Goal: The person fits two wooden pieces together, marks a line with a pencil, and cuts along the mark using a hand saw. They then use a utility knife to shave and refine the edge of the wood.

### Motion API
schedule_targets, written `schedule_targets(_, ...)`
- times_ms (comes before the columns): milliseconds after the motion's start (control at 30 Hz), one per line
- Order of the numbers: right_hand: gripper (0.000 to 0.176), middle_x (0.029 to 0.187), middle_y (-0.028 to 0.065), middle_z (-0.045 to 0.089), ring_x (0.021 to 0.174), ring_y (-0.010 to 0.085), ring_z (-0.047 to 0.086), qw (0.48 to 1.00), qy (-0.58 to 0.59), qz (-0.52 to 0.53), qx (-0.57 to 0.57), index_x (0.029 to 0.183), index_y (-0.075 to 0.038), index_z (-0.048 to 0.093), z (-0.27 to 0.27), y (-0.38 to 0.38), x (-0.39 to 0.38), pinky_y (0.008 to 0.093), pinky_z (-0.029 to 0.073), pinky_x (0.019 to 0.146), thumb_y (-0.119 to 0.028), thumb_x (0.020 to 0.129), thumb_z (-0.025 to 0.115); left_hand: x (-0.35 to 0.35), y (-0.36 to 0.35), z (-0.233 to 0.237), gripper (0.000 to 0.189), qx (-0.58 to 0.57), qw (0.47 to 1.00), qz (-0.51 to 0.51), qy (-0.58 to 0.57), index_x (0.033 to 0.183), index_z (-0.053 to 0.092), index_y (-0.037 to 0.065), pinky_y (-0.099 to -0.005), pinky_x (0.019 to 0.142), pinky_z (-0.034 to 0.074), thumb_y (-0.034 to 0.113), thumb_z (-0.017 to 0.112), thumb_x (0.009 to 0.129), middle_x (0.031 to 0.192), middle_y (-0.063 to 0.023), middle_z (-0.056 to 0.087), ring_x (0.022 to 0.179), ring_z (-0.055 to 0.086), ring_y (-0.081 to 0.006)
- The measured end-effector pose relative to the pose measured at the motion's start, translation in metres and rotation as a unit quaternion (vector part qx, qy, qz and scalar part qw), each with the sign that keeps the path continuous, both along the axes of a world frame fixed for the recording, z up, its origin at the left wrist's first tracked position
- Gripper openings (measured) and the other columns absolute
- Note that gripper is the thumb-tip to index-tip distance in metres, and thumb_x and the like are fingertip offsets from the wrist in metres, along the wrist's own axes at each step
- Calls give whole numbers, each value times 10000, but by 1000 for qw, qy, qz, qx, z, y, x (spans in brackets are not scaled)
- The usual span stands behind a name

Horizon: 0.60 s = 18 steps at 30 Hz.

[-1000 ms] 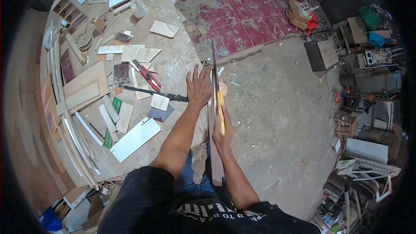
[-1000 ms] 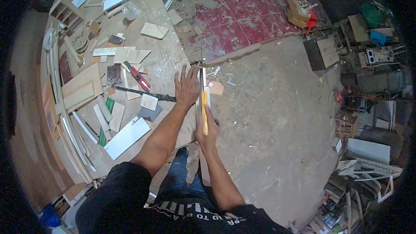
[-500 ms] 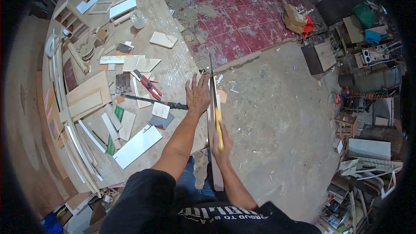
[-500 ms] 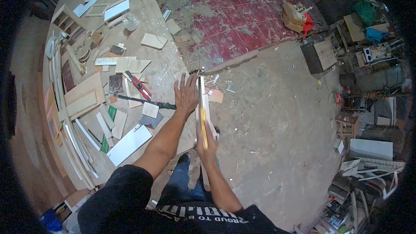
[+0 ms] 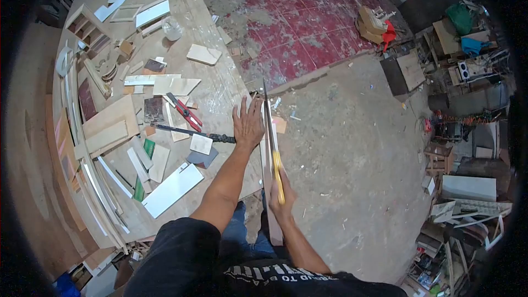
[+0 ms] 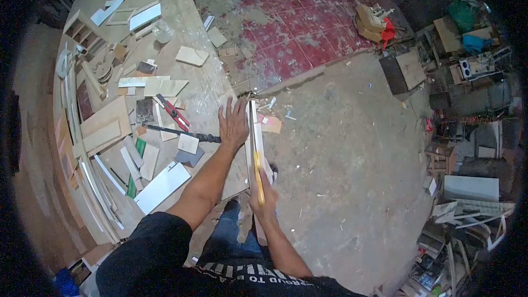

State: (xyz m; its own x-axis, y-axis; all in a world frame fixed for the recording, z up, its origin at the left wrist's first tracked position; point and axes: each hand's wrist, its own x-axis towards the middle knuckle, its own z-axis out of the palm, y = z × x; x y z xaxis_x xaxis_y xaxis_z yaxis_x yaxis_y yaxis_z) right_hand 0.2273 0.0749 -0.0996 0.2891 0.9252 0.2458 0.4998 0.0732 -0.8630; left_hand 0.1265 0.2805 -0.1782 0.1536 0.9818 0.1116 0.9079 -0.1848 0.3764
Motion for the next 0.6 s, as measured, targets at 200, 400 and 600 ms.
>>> schedule_targets(200, 472, 1260, 266, 668, 1036, 307, 724, 996, 38, 11, -79, 1424, 52, 509, -3, 29, -8, 342, 552, 841, -93, 980, 584, -1, -2, -6, 573, -11, 1000, 1, 5, 1512, 413, 123, -559, 1191, 159, 204, 480, 950, 1541, -62, 444, 1517, 244, -321)
schedule_targets(400, 476, 1274, 270, 658, 1085, 277, 711, 995, 0, 18, -97, 1433, 40, 505, 8, 42, -5, 349, 558, 877, -112, 987, 573, 1, 2, 1, 564, -4, 1000, 8, -4, 1489, 443, 126, -557, 1186, 172, 217, 518, 937, 1524, -58, 461, 1505, 269, -317)
schedule_targets(600, 427, 1224, 280, 675, 1129, 313, 691, 999, 23, -2, -38, 1385, 52, 553, 18, 14, -10, 376, 539, 909, -121, 995, 571, -1, 1, 3, 577, -7, 1000, 3, 7, 1498, 437, 131, -551, 1194, 169, 205, 527, 933, 1558, -48, 433, 1513, 253, -308)
